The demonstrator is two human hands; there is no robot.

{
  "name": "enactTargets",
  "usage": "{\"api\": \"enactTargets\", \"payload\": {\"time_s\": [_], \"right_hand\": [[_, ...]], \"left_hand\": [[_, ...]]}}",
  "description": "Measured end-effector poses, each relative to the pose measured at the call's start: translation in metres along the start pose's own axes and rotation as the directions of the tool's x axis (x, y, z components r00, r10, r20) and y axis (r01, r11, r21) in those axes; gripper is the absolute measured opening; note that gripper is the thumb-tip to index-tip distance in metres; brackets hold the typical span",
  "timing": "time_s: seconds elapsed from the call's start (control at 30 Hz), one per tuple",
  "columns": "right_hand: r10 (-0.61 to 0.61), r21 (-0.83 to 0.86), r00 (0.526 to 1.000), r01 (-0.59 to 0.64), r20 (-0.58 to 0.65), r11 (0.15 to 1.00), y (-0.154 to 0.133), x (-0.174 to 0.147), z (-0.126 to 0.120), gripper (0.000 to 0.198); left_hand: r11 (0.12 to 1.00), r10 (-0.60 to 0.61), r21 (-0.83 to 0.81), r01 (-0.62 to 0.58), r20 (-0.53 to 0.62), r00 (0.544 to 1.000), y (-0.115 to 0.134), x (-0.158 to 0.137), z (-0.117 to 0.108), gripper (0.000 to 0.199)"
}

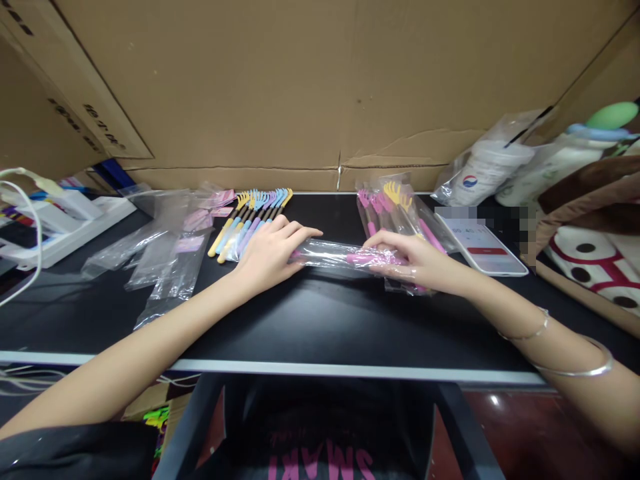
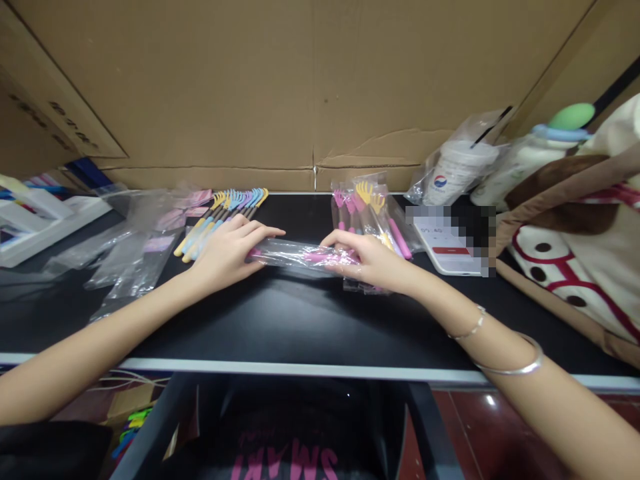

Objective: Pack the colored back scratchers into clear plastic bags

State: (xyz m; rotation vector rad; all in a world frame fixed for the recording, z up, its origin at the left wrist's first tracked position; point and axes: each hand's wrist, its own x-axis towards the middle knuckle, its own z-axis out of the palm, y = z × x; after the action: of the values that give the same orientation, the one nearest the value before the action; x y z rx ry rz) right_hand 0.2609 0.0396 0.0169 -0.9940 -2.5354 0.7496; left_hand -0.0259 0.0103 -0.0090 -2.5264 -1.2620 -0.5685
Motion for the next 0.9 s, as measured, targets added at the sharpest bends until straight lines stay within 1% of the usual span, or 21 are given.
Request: {"api": "enactTargets", "payload": {"time_s": [0.07,0.2,0.33,0.43,0.6,0.77,0.9], "right_hand": [[0.000,0.008,1.000,0.000,0.013,1.000,0.001,0.000,0.001,0.036],[-0.028,0.017,1.000,0.028,0.000,0.999,0.002,0.000,0.000,0.036],[-0.016,0.016,1.000,0.016,0.004,1.000,0.002,0.000,-0.002,0.038],[-0.017,0.013,1.000,0.017,0.000,1.000,0.003,0.000,-0.002,0.039],[-0.007,0.006,0.999,0.006,0.032,1.000,0.005,0.000,0.004,0.039],[-0.017,0.059,0.999,0.015,0.036,0.998,0.004,0.001,0.010,0.038],[-0.019,0.031,1.000,0.018,0.011,0.999,0.002,0.000,0.011,0.037]], "left_hand": [[1.000,-0.022,0.022,0.022,0.003,1.000,0.001,0.000,0.000,0.042],[0.998,-0.053,0.044,0.052,0.028,0.998,0.003,-0.001,0.001,0.042],[0.997,-0.060,0.041,0.058,0.042,0.997,0.003,-0.001,0.001,0.041],[0.999,-0.034,0.021,0.034,0.027,0.999,0.002,-0.001,0.001,0.042],[0.998,0.056,-0.009,-0.056,0.002,0.998,0.002,-0.001,0.001,0.044],[0.995,0.095,0.017,-0.095,-0.025,0.995,0.004,-0.001,0.000,0.041],[0.993,0.099,0.064,-0.099,-0.012,0.995,0.006,-0.002,0.000,0.040]]}}
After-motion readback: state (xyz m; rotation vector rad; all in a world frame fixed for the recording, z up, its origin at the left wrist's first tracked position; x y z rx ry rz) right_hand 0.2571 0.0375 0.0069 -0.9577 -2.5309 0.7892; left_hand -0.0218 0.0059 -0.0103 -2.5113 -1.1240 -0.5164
